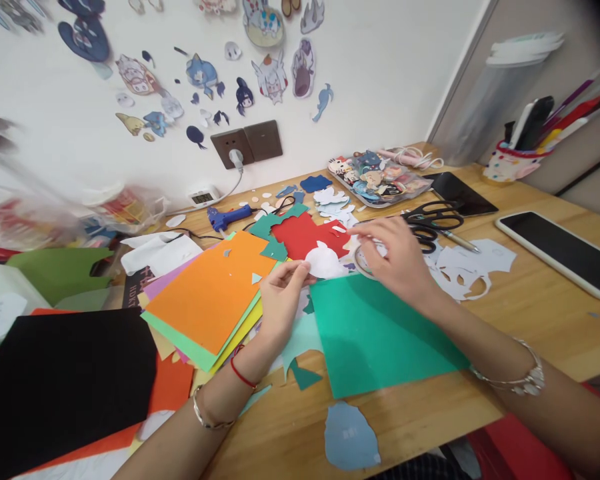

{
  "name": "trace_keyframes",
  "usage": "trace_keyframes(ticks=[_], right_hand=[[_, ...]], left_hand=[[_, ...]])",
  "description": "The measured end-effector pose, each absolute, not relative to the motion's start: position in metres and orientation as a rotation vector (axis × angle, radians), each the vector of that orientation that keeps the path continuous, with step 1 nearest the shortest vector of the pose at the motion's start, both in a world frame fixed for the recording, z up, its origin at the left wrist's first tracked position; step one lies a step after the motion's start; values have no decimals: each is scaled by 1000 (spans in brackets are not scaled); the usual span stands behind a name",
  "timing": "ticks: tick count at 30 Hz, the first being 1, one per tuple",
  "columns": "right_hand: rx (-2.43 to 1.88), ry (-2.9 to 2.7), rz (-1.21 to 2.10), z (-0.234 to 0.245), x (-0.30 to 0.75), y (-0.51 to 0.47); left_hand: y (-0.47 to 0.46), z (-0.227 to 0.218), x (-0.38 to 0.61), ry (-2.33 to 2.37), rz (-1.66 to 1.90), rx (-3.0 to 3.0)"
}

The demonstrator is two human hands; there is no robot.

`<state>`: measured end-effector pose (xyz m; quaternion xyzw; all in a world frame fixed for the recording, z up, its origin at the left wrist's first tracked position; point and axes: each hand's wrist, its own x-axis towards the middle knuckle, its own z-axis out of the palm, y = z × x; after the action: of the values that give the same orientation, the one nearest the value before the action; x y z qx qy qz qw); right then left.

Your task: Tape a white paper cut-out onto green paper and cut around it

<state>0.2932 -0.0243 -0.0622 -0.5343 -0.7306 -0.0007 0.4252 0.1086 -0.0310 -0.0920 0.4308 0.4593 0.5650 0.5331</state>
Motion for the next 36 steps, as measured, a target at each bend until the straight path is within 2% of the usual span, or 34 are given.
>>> trace_keyframes(ticks=[3,5,14,20,27,36], right_hand=[[-1262,-1809,400,-64,280,-31],[-1261,-1763,537,-66,274,-34],[-1246,-1809,720,-67,273,-34],[-1238,-1803,669,-69,272,-35],[-1151,-2055,74,-71,270,-38],[-1107,-2120,87,-74,269,-38]], left_hand=[[-33,-90,109,1086,1307,1071],[-34,-89,110,1079,1270,1101],[-34,-89,110,1082,1185,1165],[-35,-86,110,1113,1142,1211],[-37,-86,110,1126,1162,1313],[-40,-93,109,1128,1199,1527]])
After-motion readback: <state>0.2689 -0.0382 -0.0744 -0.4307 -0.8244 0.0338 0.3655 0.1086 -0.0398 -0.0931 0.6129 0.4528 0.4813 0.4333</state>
